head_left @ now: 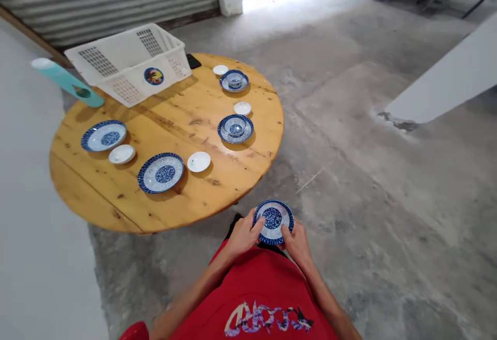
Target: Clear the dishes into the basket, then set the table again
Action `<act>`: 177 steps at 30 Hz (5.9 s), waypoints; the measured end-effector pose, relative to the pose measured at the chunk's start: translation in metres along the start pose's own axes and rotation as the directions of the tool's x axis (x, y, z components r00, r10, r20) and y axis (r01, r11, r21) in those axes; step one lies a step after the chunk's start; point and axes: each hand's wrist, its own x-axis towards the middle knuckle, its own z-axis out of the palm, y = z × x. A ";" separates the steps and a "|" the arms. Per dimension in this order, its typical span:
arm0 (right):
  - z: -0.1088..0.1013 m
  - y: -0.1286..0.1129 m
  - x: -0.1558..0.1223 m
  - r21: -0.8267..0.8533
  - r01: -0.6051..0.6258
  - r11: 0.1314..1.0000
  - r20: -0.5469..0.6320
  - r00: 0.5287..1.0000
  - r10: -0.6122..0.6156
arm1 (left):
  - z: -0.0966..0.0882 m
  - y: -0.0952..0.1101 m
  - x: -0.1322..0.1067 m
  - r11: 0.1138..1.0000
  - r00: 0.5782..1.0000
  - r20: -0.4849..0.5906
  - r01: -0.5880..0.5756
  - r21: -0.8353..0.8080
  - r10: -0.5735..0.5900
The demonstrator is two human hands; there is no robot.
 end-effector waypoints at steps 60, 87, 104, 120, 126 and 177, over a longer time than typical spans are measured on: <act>0.082 -0.244 0.434 -0.788 0.559 0.260 0.549 0.828 -0.116 | -0.209 0.025 0.315 0.733 0.785 -0.532 0.559 0.388 -0.317; 0.038 -0.172 0.367 -0.166 0.335 0.928 0.306 0.912 -0.274 | -0.154 0.010 0.280 0.974 0.878 -0.462 0.024 -0.223 -0.128; -0.252 -0.080 0.406 -0.211 0.165 0.963 0.088 0.985 -0.149 | 0.062 0.186 0.395 0.968 0.983 -0.144 0.077 -0.241 -0.114; -0.323 -0.096 0.503 -0.114 0.154 0.981 0.065 0.987 -0.148 | 0.075 0.253 0.499 0.984 0.981 -0.162 0.079 -0.157 -0.105; -0.286 -0.154 0.595 -0.178 0.313 0.933 0.256 0.930 -0.263 | 0.016 0.249 0.546 0.967 0.925 -0.322 0.135 -0.215 -0.201; 0.129 -0.465 0.864 -0.064 0.989 0.137 0.986 0.042 0.160 | -0.297 0.158 0.678 0.500 -0.126 -0.601 0.438 -0.747 -0.789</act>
